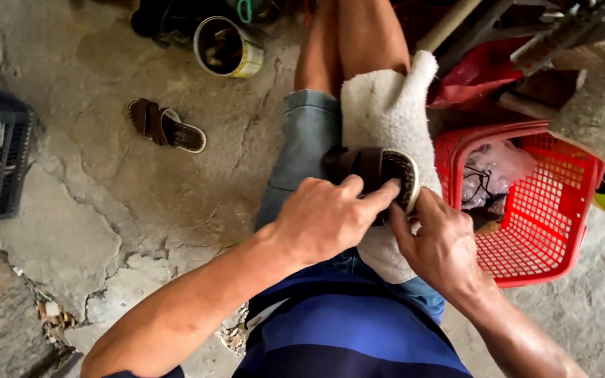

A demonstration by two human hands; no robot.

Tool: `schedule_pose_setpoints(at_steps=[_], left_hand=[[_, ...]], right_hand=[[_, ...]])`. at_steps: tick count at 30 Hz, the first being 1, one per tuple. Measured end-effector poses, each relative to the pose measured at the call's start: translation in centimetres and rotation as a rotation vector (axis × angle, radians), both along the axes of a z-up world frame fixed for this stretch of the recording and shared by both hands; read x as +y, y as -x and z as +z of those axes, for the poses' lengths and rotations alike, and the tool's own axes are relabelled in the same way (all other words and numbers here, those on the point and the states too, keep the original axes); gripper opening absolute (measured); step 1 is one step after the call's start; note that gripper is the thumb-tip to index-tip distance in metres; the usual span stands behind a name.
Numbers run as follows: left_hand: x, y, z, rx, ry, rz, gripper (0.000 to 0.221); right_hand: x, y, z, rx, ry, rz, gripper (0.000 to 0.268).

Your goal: Hand-sewing the leather straps of a sandal using a needle and thread

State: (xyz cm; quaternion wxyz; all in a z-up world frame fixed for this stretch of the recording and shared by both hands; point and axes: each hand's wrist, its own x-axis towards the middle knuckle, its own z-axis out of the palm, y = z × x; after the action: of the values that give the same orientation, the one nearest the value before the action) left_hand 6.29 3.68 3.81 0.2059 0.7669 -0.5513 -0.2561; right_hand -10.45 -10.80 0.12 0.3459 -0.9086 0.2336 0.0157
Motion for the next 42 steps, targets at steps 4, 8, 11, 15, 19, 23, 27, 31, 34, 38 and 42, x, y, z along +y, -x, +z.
schedule_pose_setpoints(at_steps=[4, 8, 11, 15, 19, 23, 27, 31, 34, 38, 42], left_hand=[[-0.5, 0.0, -0.9, 0.263, -0.047, 0.098, 0.042], [0.1, -0.6, 0.2, 0.330, -0.014, 0.089, 0.040], [1.8, -1.1, 0.5, 0.238, 0.070, 0.088, 0.038], [4.4, -1.3, -0.1, 0.052, 0.157, 0.058, 0.024], [5.6, -1.2, -0.7, -0.032, 0.082, 0.115, 0.013], [4.7, -0.3, -1.5, -0.006, 0.060, 0.140, 0.006], [3.8, -0.4, -0.5, 0.029, 0.091, 0.170, 0.009], [4.2, -0.3, -0.9, 0.033, 0.073, 0.180, 0.011], [3.8, -0.3, -1.1, -0.007, 0.071, 0.173, 0.011], [3.6, -0.3, -0.8, 0.019, 0.067, 0.155, 0.012], [3.6, -0.8, -1.0, 0.048, 0.070, 0.118, 0.014]], right_hand=[[0.1, 0.6, -0.4, 0.017, 0.028, 0.041, 0.027], [0.0, 0.1, 0.9, 0.030, -0.007, 0.053, 0.028], [-0.2, -1.4, 3.4, 0.106, -0.256, -0.033, 0.027], [-2.8, 0.0, 4.9, 0.136, -0.583, -0.486, 0.031], [-5.2, 3.4, -1.3, 0.034, 0.200, -0.149, 0.016], [-1.1, -0.9, 2.4, -0.305, 0.060, -0.009, 0.026], [1.9, -3.9, 2.3, -0.372, 0.029, 0.112, 0.015], [1.2, -2.6, 3.6, -0.325, -0.217, 0.047, 0.012], [0.3, -1.6, 4.9, -0.331, -0.634, -0.033, 0.009], [0.0, -1.6, 4.3, -0.344, -0.813, -0.150, 0.012], [0.4, -3.2, 3.3, -0.211, -0.390, -0.038, 0.020]])
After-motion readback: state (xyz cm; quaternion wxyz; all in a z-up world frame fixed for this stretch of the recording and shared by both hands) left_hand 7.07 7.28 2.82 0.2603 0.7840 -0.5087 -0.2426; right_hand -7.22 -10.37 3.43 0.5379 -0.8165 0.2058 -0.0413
